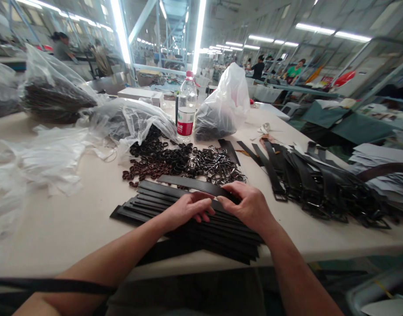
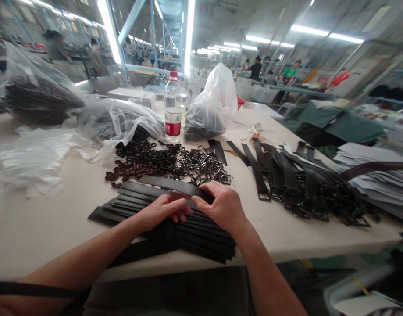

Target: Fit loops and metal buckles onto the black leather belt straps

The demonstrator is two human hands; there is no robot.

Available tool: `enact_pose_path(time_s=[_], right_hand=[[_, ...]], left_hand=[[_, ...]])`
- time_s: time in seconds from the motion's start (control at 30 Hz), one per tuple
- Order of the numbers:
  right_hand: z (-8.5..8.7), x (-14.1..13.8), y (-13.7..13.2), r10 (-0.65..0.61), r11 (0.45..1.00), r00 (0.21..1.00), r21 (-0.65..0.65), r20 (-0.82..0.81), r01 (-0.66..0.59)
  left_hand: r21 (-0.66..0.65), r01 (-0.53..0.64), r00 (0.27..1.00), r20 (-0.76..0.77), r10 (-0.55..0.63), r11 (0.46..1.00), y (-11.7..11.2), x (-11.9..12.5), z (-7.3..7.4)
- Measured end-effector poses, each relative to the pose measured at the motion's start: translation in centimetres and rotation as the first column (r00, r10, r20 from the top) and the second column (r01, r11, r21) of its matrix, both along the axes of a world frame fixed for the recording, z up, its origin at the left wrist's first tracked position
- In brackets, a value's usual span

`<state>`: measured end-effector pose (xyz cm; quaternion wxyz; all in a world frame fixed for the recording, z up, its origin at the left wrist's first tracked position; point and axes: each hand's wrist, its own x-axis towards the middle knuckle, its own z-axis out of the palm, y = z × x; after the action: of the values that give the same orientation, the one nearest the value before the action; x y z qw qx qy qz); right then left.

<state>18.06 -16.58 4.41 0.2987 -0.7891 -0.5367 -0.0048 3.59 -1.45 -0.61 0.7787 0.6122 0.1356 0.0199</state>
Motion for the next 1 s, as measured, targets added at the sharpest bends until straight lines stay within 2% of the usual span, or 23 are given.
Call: enact_pose_path(time_s=[0.1, 0.2, 0.3, 0.37, 0.47, 0.63, 0.73, 0.83, 1.0], right_hand=[[0.0, -0.5, -2.7, -0.001, 0.998, 0.992, 0.066, 0.128, -0.008], [-1.1, -0.4, -5.7, -0.005, 0.992, 0.974, 0.120, 0.225, -0.023], [-2.3, 0.2, -8.2, -0.021, 0.992, 0.965, 0.126, 0.263, -0.013], [-2.9, 0.3, -8.9, -0.058, 0.993, 0.963, 0.118, 0.264, 0.028], [-3.3, -0.6, -7.8, -0.130, 0.984, 0.964, 0.146, 0.232, 0.098], [-3.7, -4.0, -2.1, -0.116, 0.973, 0.987, 0.214, 0.110, 0.091], [-4.4, -5.1, 0.5, -0.125, 0.965, 0.991, 0.240, 0.056, 0.109], [-5.2, -5.3, 1.5, -0.141, 0.962, 0.988, 0.246, 0.064, 0.121], [-5.7, -4.9, 1.1, -0.131, 0.982, 0.969, 0.158, 0.208, 0.099]], left_hand=[[-0.167, -0.139, 0.990, -0.008, 0.139, 0.976, 0.7, 0.1, 0.4], [-0.284, -0.352, 0.933, -0.026, 0.360, 0.892, 1.7, 0.2, 1.0], [-0.301, -0.487, 0.865, -0.038, 0.500, 0.820, 2.4, 0.4, 1.4], [-0.296, -0.504, 0.855, -0.043, 0.516, 0.811, 2.4, 0.4, 1.5], [-0.294, -0.459, 0.883, -0.041, 0.469, 0.838, 1.6, 0.4, 1.4], [-0.314, -0.339, 0.934, -0.003, 0.356, 0.887, 0.1, 0.2, 0.9], [-0.316, -0.298, 0.945, 0.035, 0.325, 0.901, -0.1, 0.0, 0.5], [-0.292, -0.309, 0.942, 0.037, 0.333, 0.905, 0.0, -0.1, 0.2], [-0.226, -0.317, 0.945, 0.006, 0.326, 0.921, 0.2, 0.0, 0.1]])
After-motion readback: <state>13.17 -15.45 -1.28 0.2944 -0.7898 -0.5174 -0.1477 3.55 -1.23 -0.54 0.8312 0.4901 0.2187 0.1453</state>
